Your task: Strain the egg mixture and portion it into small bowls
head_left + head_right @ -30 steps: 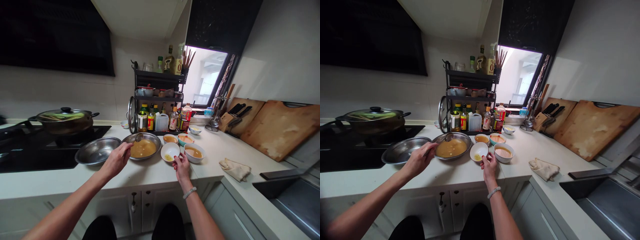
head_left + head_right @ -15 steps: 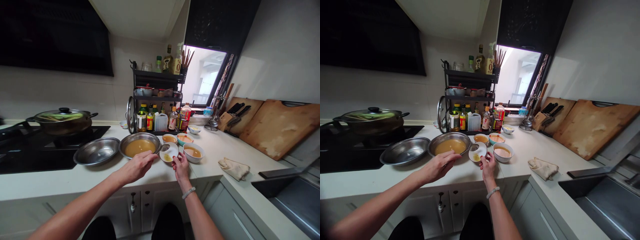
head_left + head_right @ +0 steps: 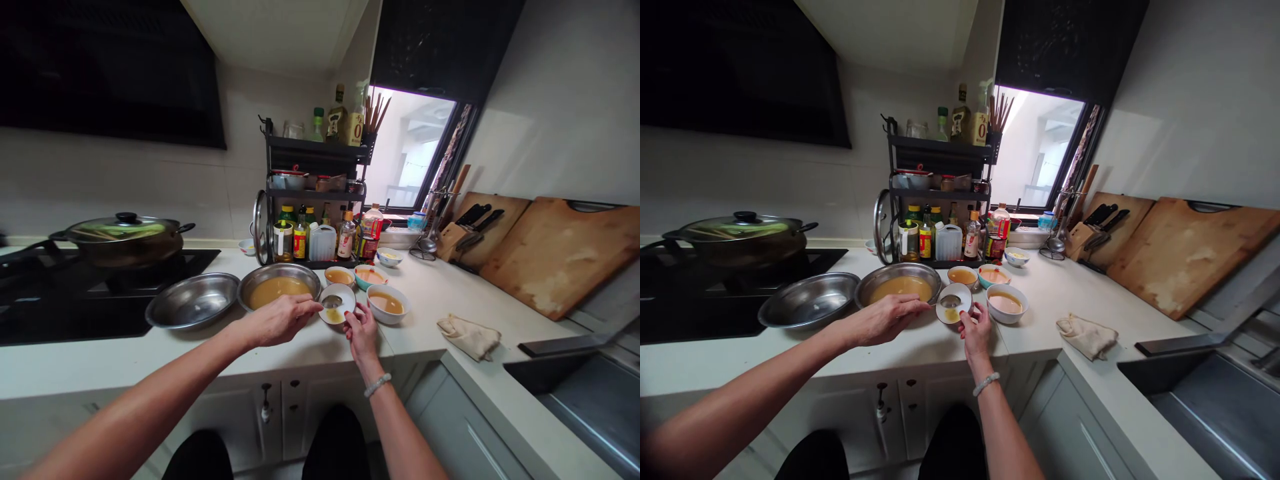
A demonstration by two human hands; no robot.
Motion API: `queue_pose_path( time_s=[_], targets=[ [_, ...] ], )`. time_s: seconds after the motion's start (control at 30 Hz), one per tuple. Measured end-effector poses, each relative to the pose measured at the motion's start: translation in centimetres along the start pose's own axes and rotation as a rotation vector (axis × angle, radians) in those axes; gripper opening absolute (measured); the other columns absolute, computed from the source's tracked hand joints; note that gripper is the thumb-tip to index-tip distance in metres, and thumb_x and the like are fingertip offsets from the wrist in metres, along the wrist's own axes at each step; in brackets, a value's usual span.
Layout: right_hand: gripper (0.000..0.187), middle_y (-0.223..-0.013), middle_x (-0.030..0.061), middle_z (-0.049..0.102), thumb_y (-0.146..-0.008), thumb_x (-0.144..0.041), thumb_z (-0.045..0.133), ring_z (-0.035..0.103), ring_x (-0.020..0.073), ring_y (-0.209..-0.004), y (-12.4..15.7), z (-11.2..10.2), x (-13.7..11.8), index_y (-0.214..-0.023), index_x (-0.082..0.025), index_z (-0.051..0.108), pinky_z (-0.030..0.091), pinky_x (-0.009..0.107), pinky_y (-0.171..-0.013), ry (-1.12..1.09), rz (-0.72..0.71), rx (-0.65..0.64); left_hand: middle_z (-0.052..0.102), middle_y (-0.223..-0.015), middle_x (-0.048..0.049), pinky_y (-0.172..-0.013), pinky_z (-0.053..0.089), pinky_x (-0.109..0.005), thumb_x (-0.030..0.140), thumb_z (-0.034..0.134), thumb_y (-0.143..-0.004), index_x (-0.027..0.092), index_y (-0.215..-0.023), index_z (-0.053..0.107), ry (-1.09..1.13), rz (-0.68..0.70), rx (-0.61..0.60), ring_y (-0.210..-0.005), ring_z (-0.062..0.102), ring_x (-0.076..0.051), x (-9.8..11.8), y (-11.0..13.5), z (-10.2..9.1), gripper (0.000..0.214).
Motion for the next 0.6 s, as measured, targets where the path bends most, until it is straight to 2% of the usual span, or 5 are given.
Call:
queue_pose_path(
  time_s=[0.2, 0.33, 0.5, 0.6],
  targets=[
    [0.048, -0.066, -0.0060, 0.061, -0.060, -0.029, 0.071, 0.049, 0.0072, -0.038, -0.1, -0.1, 0.2, -0.103, -0.019, 0.051, 0.030, 0.017, -0.031, 0.013, 0.030, -0.005, 0.065, -0.085, -0.0084, -0.064, 0.044, -0.024, 0.015, 0.038, -0.091, 0.015, -0.105, 0.064, 0.070, 0.024, -0.002, -0.071, 0.060, -0.015, 0.1, -1.3, -0.9, 0.030],
    [0.048, -0.067, -0.0056, 0.061, -0.060, -0.028, 0.071, 0.049, 0.0079, -0.038, -0.1, 0.0, 0.2, -0.103, -0.019, 0.051, 0.031, 0.018, -0.032, 0.011, 0.047, -0.013, 0.066, -0.075, -0.0053, -0.060, 0.045, -0.023, 0.016, 0.048, -0.084, 0.018, -0.098, 0.069, 0.315, 0.005, 0.025, -0.062, 0.059, -0.013, -0.9, -2.0, -2.1, 0.025],
    [0.050, -0.065, -0.0064, 0.060, -0.060, -0.028, 0.073, 0.050, 0.0074, -0.038, 0.0, 0.2, 0.0, -0.104, -0.019, 0.050, 0.030, 0.016, -0.031, -0.004, 0.043, -0.033, 0.066, -0.059, -0.0019, -0.054, 0.047, -0.021, 0.018, 0.058, -0.075, 0.018, -0.091, 0.073, 0.637, -0.275, 0.022, -0.051, 0.061, -0.013, -4.2, -2.3, -2.0, 0.022],
    [0.051, -0.064, -0.0067, 0.060, -0.060, -0.028, 0.073, 0.049, 0.0065, -0.037, 0.1, 0.2, -0.1, -0.104, -0.018, 0.050, 0.029, 0.015, -0.031, -0.024, 0.056, -0.033, 0.066, -0.054, -0.0035, -0.051, 0.049, -0.023, 0.020, 0.057, -0.074, 0.014, -0.085, 0.071, 0.815, -0.484, 0.103, -0.050, 0.064, -0.016, -6.6, -2.0, -1.2, 0.019]
  ],
)
Point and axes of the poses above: each hand's wrist, its own y-axis away from the middle knuckle, its own z-axis out of the palm, x = y × z, the point moved 8 cm from there along -y, towards the middle knuckle
